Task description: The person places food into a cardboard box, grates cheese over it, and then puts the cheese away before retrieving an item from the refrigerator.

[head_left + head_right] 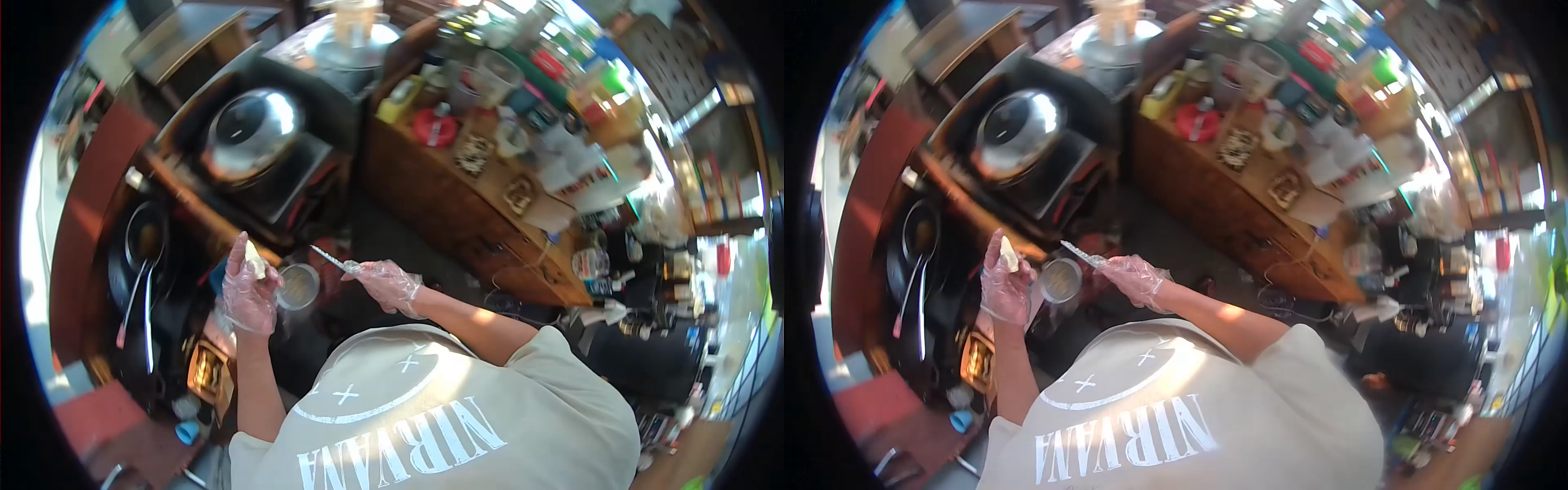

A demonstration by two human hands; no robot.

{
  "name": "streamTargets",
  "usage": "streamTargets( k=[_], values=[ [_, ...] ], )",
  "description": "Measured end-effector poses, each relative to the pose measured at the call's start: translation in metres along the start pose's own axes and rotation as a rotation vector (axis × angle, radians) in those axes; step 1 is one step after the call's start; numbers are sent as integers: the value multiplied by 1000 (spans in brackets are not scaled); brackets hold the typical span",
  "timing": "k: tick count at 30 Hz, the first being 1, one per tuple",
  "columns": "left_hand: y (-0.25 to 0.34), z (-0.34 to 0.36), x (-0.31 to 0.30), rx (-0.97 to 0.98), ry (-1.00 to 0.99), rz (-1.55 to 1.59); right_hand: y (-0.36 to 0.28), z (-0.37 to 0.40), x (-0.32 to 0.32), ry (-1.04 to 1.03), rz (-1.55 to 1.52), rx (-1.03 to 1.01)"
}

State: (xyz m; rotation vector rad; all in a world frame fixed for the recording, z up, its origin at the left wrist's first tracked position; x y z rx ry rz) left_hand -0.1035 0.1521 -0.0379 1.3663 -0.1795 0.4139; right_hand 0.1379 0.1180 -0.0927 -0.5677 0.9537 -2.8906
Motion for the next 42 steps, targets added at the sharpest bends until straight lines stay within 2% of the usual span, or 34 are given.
streamTargets(
  k=[1,3,4,5,7,9,11,14,15,16,17,18,19,21,23,25,27,30,31,32,33,34,36,37,39,40,42],
  values=[
    [-10,-4,33,-7,-41,-15,5,5,-32,18,-33,-22],
    [-29,-2,110,27,-184,-339,-6,27,-98,109,-143,-300],
    [-50,-5,145,-8,-134,-336,-16,45,-129,84,-136,-342],
    [-69,-5,182,-78,-151,-414,-14,54,-161,85,-253,-365],
    [-117,-6,256,-122,-236,-484,-11,74,-229,202,-371,-425],
    [-157,3,341,-92,-389,-629,-18,101,-288,327,-328,-495],
    [-201,11,413,18,-558,-605,-21,118,-344,424,-223,-538],
    [-261,11,481,-85,-651,-800,-12,113,-403,461,-168,-567],
    [-274,8,498,-90,-661,-808,-14,99,-422,476,-99,-809],
    [-275,3,515,103,-637,-934,-17,100,-434,489,-29,-1051],
    [-266,5,534,299,-613,-1055,-27,112,-438,498,-49,-1050],
    [-271,6,543,211,-654,-1090,-33,120,-443,541,0,-929],
    [-279,6,552,207,-677,-1104,-35,124,-450,582,47,-805],
    [-286,0,565,327,-653,-1215,-33,113,-460,541,-12,-843],
    [-296,-5,576,320,-680,-1181,-36,113,-467,634,231,-880],
    [-315,-15,578,294,-721,-1162,-34,98,-482,606,179,-876],
    [-323,-21,578,339,-782,-1159,-36,88,-492,494,-5,-889],
    [-350,-37,578,236,-874,-1107,-39,72,-496,421,115,-862],
    [-354,-42,584,125,-889,-1027,-42,74,-498,434,97,-853],
    [-359,-45,586,14,-896,-946,-43,74,-501,467,74,-743],
    [-363,-48,584,4,-910,-947,-43,73,-505,497,55,-635],
    [-365,-51,584,33,-942,-951,-40,64,-507,508,47,-633],
    [-374,-60,587,63,-992,-952,-31,42,-510,399,-247,-851],
    [-378,-64,585,98,-990,-957,-28,29,-513,410,-259,-849],
    [-389,-71,581,126,-1002,-966,-12,-5,-509,-69,-1417,-748],
    [-397,-77,583,130,-981,-945,-16,1,-509,-61,-1428,-757],
    [-405,-84,592,130,-977,-922,-43,48,-515,452,-335,-717]
  ],
)
Point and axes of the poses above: each hand's wrist, its own z-axis away from the middle knuckle, its own x-axis out of the palm, y = z × x, the point moved 8 cm from there along -z, towards the middle knuckle, and after that the axes turned 14 degrees about -z, right-handed, at the moved point
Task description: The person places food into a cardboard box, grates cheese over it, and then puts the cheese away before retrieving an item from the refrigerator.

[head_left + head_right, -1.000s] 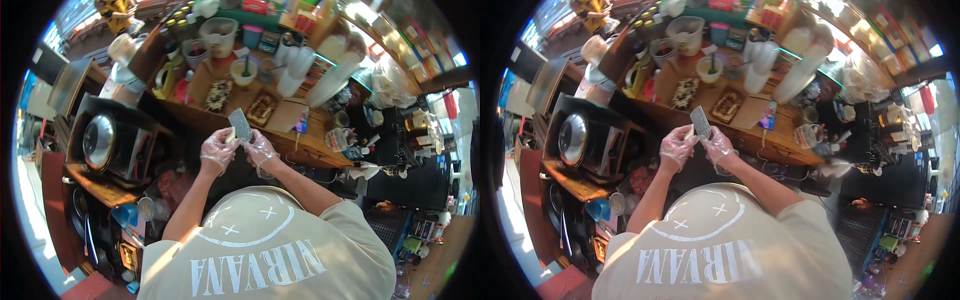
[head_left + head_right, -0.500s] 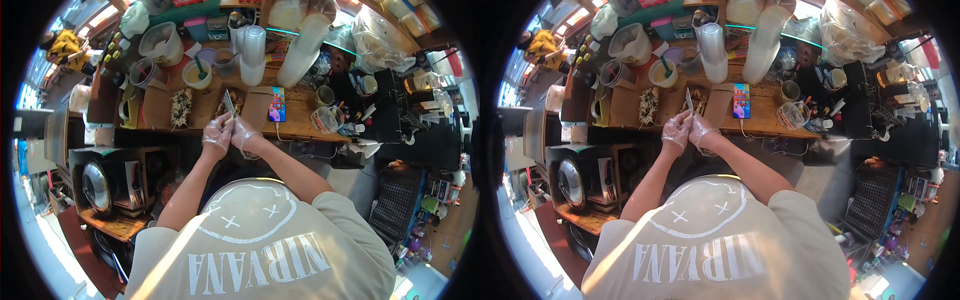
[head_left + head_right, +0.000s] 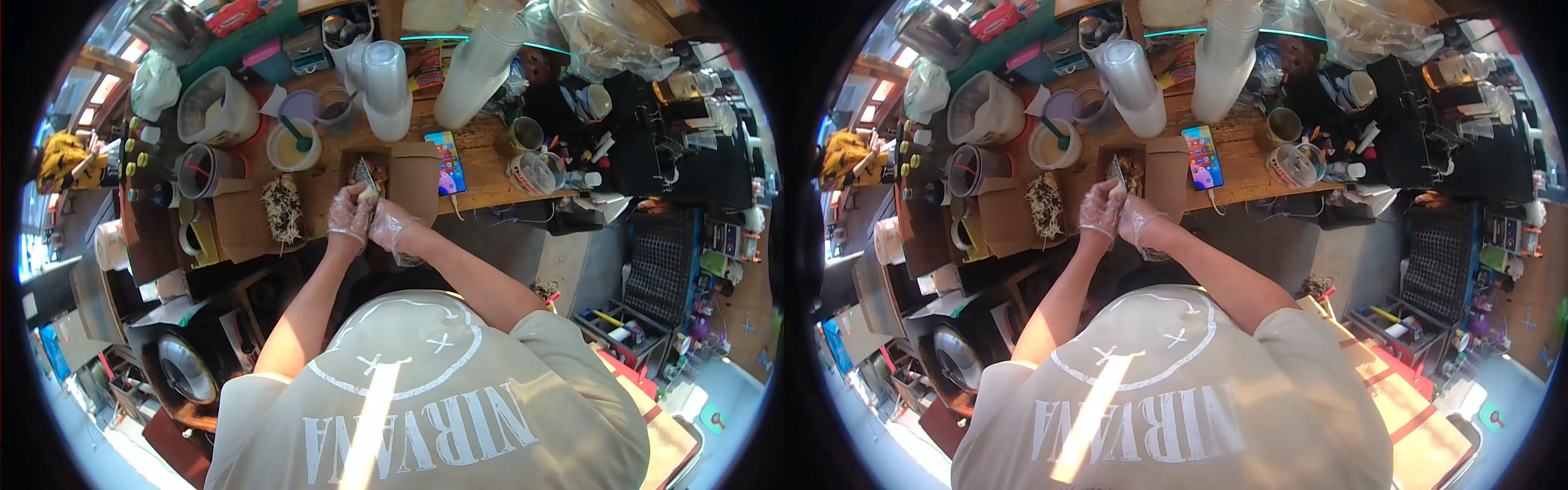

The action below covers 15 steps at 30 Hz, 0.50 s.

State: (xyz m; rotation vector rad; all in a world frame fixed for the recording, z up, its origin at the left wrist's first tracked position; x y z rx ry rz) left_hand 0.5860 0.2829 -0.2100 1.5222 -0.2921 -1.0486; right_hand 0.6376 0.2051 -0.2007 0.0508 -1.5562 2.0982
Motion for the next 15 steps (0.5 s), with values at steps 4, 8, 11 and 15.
streamTargets(
  k=[4,8,11,15],
  values=[
    [6,-21,5,-53,-88,-8,-54,24,-2,130,109,176],
    [-6,-45,9,11,-117,-155,-25,13,-9,122,117,187],
    [12,-50,5,-81,-175,38,-14,11,-6,176,47,220],
    [15,-65,1,3,-161,-217,-34,24,-7,261,106,360]
  ],
)
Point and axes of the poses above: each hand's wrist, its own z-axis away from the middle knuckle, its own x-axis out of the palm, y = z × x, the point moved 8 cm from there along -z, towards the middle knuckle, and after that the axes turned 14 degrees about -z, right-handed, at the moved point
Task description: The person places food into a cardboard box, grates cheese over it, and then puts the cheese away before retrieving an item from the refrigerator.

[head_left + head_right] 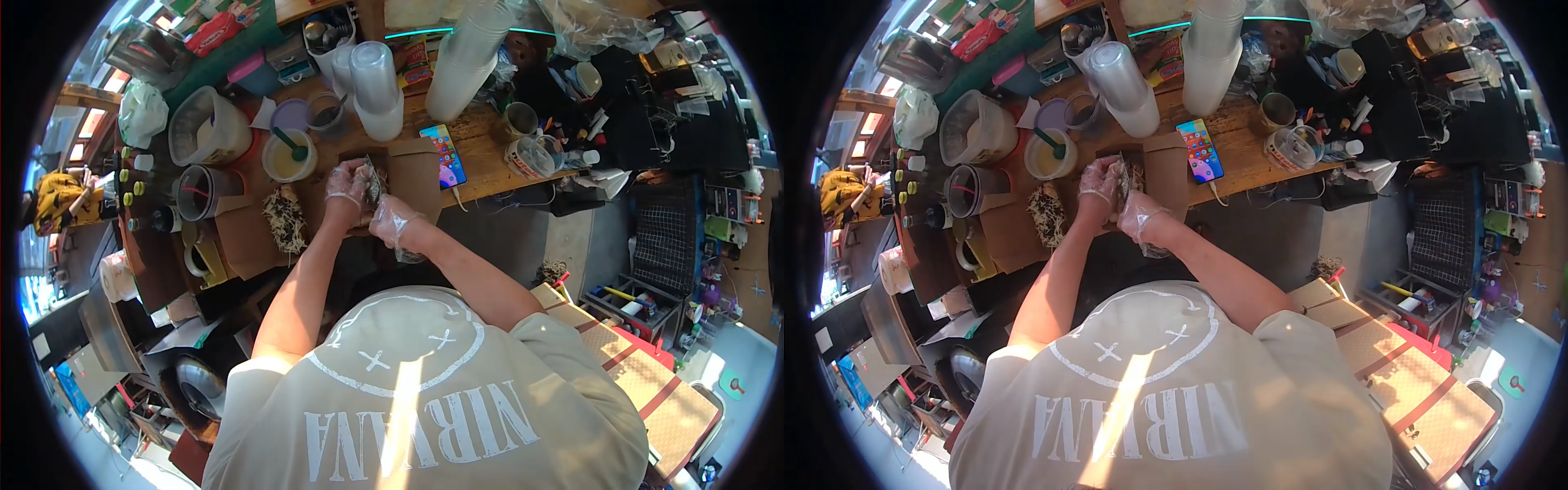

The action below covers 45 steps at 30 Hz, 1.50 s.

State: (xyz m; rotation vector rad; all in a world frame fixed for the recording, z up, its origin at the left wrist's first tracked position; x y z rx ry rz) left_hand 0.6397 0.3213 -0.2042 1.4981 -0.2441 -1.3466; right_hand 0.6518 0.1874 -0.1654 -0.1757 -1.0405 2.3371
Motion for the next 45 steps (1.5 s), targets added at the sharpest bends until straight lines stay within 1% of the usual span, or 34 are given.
streamTargets(
  k=[1,2,3,5,6,8,9,10,12,13,15,16,18,19,21,25,28,30,31,34,36,37,38,39,40,41,43,45],
  values=[
    [-2,-3,-3,-59,14,4,3,0,1,2,-6,1],
    [-5,-3,-6,-117,27,9,4,-1,5,-29,-117,-39],
    [-4,2,-11,-115,19,7,5,-1,6,-56,-228,-80],
    [9,18,-19,46,-19,-188,11,-9,4,-39,-242,-49],
    [14,31,-18,57,-27,-186,15,-13,3,-28,-258,-17],
    [27,57,-10,109,-109,-116,9,-14,5,-23,-302,-28],
    [-14,53,10,12,-109,96,8,-14,8,-33,-337,-34],
    [-24,50,16,15,-117,94,9,-15,9,-27,-344,-34],
    [-29,40,14,65,-22,66,14,-16,6,13,-359,-16],
    [-27,35,14,70,-26,68,17,-18,4,19,-360,-18],
    [-25,26,12,73,10,-65,23,-22,4,-40,-284,-11],
    [-20,24,11,72,10,-65,21,-20,4,-40,-284,-10],
    [-4,21,3,157,73,-199,14,-15,1,-28,-316,-30],
    [0,20,1,153,77,-201,15,-15,1,-34,-314,-30],
    [14,18,-5,209,125,-318,16,-17,2,-67,-364,-48],
    [18,9,-5,227,127,-351,6,-7,2,-82,-303,-79],
    [18,5,-7,174,118,-371,6,-6,3,-80,-317,-86],
    [9,5,-7,101,79,-247,11,-11,5,-46,-321,-69],
    [3,8,-9,95,79,-251,16,-16,8,-52,-323,-65],
    [0,32,-15,149,125,-281,23,-25,12,-44,-319,-24],
    [3,56,-14,149,76,-119,15,-18,16,-17,-436,10],
    [-4,60,-13,123,84,22,14,-13,19,-14,-445,13],
    [-9,61,-9,122,77,20,14,-9,21,-3,-379,17],
    [-19,63,-7,69,79,166,15,-7,23,7,-310,20],
    [-20,64,-6,15,83,313,19,-6,23,7,-311,24],
    [-18,63,-8,11,82,314,22,-6,26,-14,-327,30],
    [-12,61,-19,8,175,-5,28,-6,29,-35,-341,39],
    [-19,53,-14,1,173,24,27,-5,30,-73,-317,1]
  ],
)
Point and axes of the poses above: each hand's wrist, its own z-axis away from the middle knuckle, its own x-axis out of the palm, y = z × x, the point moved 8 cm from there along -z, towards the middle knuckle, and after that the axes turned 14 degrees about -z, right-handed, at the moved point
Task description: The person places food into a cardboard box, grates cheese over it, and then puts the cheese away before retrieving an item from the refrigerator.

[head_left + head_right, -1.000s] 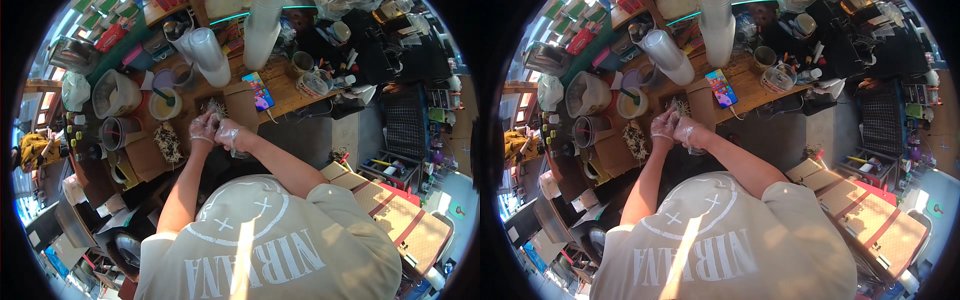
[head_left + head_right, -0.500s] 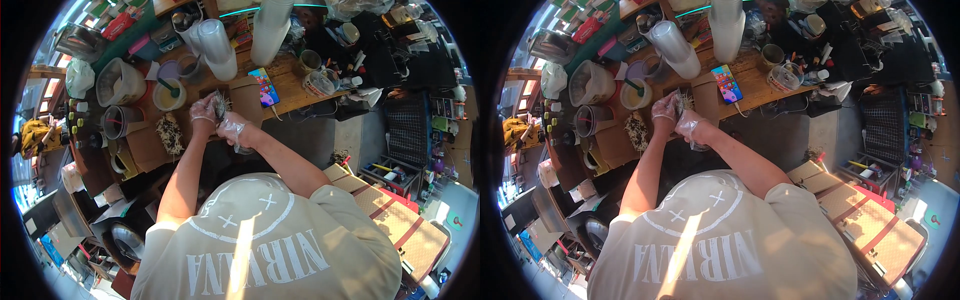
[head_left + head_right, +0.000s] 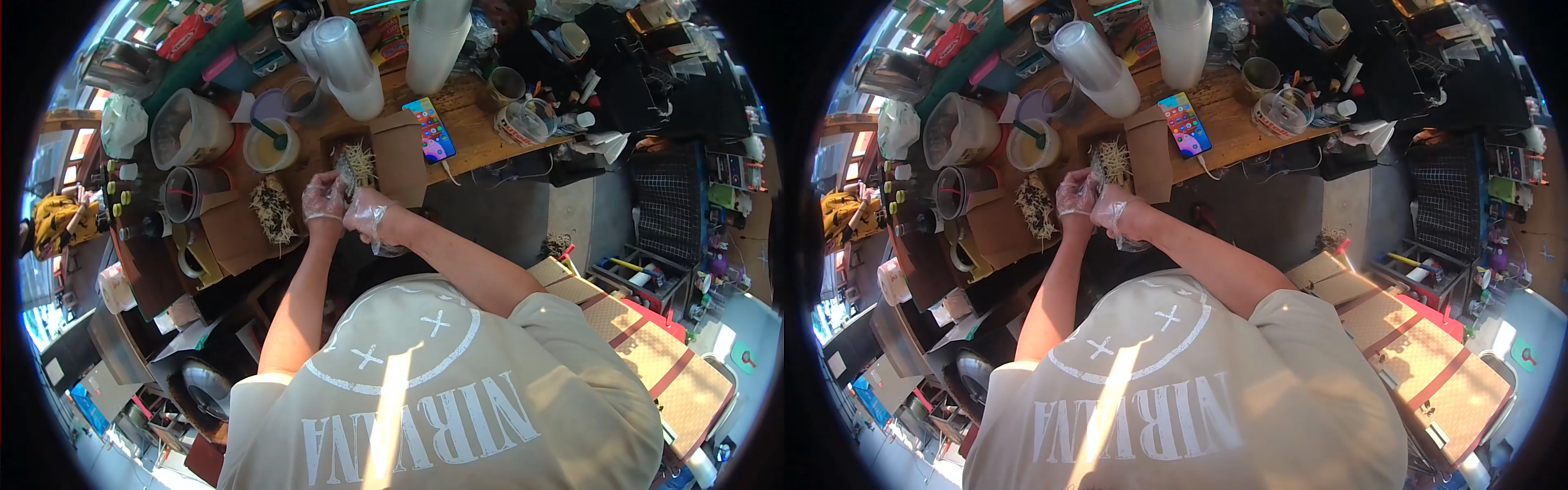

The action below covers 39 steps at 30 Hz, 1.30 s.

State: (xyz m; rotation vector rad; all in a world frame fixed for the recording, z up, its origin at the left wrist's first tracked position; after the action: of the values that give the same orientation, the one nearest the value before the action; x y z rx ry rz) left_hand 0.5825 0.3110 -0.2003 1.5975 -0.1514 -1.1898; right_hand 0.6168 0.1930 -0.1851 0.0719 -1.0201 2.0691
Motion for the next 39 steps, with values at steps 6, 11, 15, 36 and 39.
streamTargets(
  k=[6,11,15,36,39],
  values=[
    [1,0,-2,-29,-30,-76,5,5,-1,18,-159,59],
    [14,32,-3,31,-95,14,7,12,1,25,-228,18],
    [-1,26,4,-26,-75,216,11,12,4,-37,-223,9],
    [-8,17,0,-96,-57,81,15,10,-1,-64,-275,51],
    [-9,9,-3,-113,-66,85,-1,25,6,-95,-331,68]
  ],
)
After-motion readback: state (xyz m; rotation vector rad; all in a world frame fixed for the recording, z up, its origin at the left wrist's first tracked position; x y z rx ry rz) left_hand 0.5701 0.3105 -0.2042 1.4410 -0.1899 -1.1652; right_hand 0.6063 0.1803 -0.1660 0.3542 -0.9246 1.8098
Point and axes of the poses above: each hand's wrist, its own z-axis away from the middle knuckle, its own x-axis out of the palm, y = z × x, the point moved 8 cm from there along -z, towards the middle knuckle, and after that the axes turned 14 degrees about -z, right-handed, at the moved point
